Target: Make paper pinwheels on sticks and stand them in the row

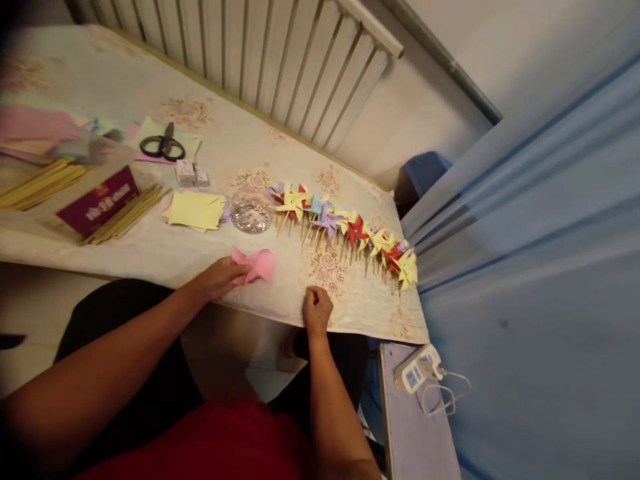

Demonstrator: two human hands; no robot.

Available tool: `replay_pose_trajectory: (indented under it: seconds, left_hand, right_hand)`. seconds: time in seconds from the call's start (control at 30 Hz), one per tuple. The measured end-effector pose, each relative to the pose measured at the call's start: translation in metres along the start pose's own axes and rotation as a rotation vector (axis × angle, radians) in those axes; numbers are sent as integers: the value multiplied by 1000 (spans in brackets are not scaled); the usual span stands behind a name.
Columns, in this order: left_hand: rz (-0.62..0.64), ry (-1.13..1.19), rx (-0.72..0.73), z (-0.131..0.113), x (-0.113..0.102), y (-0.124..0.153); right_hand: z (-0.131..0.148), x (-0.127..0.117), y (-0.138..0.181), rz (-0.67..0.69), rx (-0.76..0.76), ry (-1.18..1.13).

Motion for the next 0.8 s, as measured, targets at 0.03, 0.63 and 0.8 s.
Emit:
replay_pose_trajectory:
  seconds: [0.03,0.63,0.8]
  left_hand:
    - [-9,9,-1,1,0,3]
    - [-292,-14,-23,10,-4,19]
    - [-299,-34,-21,8,-3,20]
  right_hand:
    - [-2,1,0,9,4,-14]
    - [-8,7,-4,90,21,-178]
    - [-5,7,-6,96,-17,-170]
Point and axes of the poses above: each hand's wrist, its own y-axis away from the middle knuckle, its own x-axis out of the palm, z = x × y, the point moved 9 cm from there along -y, towards the middle knuckle, and after that the axes turned 4 degrees about -x, right-handed, at the moved point
